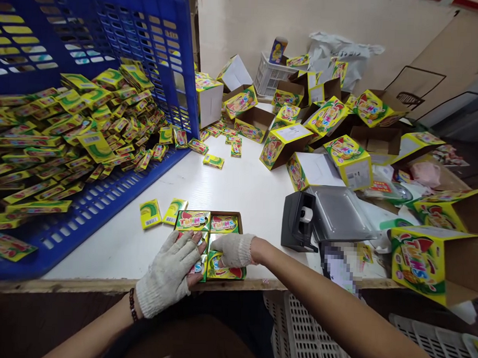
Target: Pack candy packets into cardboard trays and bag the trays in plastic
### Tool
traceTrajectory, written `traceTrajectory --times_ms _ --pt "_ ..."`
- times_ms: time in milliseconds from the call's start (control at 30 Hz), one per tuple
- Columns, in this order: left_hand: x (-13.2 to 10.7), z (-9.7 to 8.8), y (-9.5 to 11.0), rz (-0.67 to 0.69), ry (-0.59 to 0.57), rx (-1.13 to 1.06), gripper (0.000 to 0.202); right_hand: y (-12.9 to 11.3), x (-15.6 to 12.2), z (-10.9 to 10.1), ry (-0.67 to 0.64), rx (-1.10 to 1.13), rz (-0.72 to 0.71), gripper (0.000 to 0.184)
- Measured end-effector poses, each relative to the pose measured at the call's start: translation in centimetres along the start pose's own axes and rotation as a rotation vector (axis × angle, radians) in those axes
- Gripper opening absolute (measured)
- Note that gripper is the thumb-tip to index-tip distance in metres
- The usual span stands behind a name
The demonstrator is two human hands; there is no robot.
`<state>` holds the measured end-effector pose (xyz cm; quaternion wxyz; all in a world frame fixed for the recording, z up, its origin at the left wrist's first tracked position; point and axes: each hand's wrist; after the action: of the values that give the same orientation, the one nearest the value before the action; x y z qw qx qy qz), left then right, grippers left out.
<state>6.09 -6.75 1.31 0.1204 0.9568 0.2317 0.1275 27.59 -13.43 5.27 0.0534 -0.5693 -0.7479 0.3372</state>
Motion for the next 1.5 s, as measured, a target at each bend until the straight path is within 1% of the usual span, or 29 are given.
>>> traceTrajectory --times_ms 100,167,267,367,433,500,533,567,600,633,667,700,767,833,867,900,933,1000,1067,1100,1133,1200,1233,1267,1300,1333,1400,1433,1500 --pt "0.0 -0.1 0.0 -0.004 -0.022 -0.021 0.054 -0.6 -1.4 0.3 -0.125 -0.134 -0.005 0.033" --pt "0.1 -0.2 0.0 -0.008 -0.03 -0.03 0.055 -0.9 -2.1 0.6 -0.108 -0.205 0.028 0.033" --pt "0.1 -0.2 0.2 -0.005 -0.027 -0.034 0.054 -0.7 -2.3 0.8 -0.171 -0.192 -0.006 0.033" --pt "-0.1 -0.2 0.3 0.005 -0.027 -0.039 0.054 -0.2 -1.8 0.6 -0.258 -0.163 -0.051 0.023" --pt "-0.3 -0.2 0.0 0.033 0.009 -0.08 0.053 0.0 -1.6 0.3 -0.264 -0.178 -0.044 0.017" --pt "-0.3 -0.3 -0.9 0.047 0.092 -0.18 0.049 -0.3 -1.7 0.3 -0.232 -0.205 -0.033 0.018" --pt "0.0 -0.5 -1.6 0.016 0.143 -0.237 0.046 -0.6 -1.8 0.3 -0.201 -0.225 -0.014 0.021" --pt "0.3 -0.7 -2.5 -0.057 0.182 -0.276 0.043 -1.0 -1.9 0.5 -0.161 -0.25 0.022 0.025" --pt "0.9 -0.9 -3.4 -0.173 0.188 -0.278 0.04 -1.5 -2.0 0.6 -0.12 -0.272 0.07 0.028" --pt "1.6 -1.1 -4.4 -0.311 0.16 -0.243 0.038 -1.9 -2.1 0.8 -0.089 -0.287 0.124 0.03" --pt "2.5 -1.3 -5.4 -0.442 0.104 -0.186 0.035 -2.4 -2.1 0.9 -0.08 -0.289 0.172 0.03" --pt "3.4 -1.3 -6.3 -0.54 0.037 -0.122 0.033 -2.7 -2.2 1.0 -0.087 -0.277 0.207 0.028" --pt "5.4 -1.1 -7.8 -0.645 -0.07 -0.034 0.035 -3.2 -2.1 0.9 -0.143 -0.22 0.239 0.025" --pt "7.1 -0.7 -8.7 -0.676 -0.095 -0.025 0.04 -3.1 -2.0 0.3 -0.184 -0.149 0.252 0.022" --pt "7.8 -0.6 -9.0 -0.698 -0.103 -0.017 0.04 -2.9 -2.0 -0.2 -0.162 -0.104 0.257 0.019" --pt "8.3 -0.7 -9.1 -0.727 -0.091 -0.052 0.04 -2.7 -1.9 -0.7 -0.106 -0.049 0.257 0.015" --pt "8.6 -1.0 -9.1 -0.751 -0.062 -0.135 0.041 -2.4 -1.9 -1.1 -0.014 0.018 0.257 0.013" --pt "8.8 -2.0 -8.6 -0.767 0.025 -0.369 0.048 -1.9 -1.5 -2.0 0.253 0.202 0.271 0.018" --pt "8.5 -3.5 -7.0 -0.696 0.083 -0.656 0.059 -1.6 -0.6 -2.4 0.498 0.474 0.276 0.027" --pt "8.2 -4.1 -5.9 -0.619 0.066 -0.8 0.063 -1.5 -0.1 -2.5 0.573 0.637 0.254 0.034" --pt "7.8 -4.7 -4.7 -0.528 0.007 -0.92 0.065 -1.5 0.5 -2.6 0.613 0.796 0.209 0.041" --pt "6.9 -5.4 -2.3 -0.352 -0.132 -1.145 0.063 -1.5 1.4 -2.9 0.606 1.013 0.083 0.049" --pt "6.4 -5.5 -1.5 -0.297 -0.183 -1.189 0.062 -1.5 1.5 -3.2 0.589 1.042 0.034 0.047" --pt "5.9 -5.5 -1.2 -0.288 -0.187 -1.167 0.06 -1.3 1.5 -3.6 0.572 1.009 0.012 0.042" --pt "5.5 -5.3 -1.4 -0.32 -0.139 -1.102 0.059 -1.2 1.2 -4.1 0.552 0.926 0.016 0.036" --pt "5.1 -5.1 -2.1 -0.378 -0.055 -0.993 0.058 -0.9 0.8 -4.6 0.525 0.807 0.04 0.029" --pt "4.6 -4.5 -4.6 -0.529 0.101 -0.655 0.056 -0.3 -0.2 -5.7 0.426 0.524 0.114 0.016" --pt "4.5 -4.1 -6.0 -0.613 0.131 -0.451 0.056 -0.1 -0.5 -6.1 0.349 0.384 0.156 0.011" --pt "4.5 -3.3 -8.6 -0.792 0.099 -0.086 0.066 0.1 -0.5 -6.2 0.167 0.147 0.234 0.008"
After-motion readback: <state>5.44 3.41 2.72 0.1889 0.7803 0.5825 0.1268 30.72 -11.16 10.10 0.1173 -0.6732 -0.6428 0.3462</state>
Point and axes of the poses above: each hand's wrist, its own x-axis towards the middle knuckle, its own z-axis out of the palm, y = z × x, and after that the axes turned 11 degrees about -z, right-handed
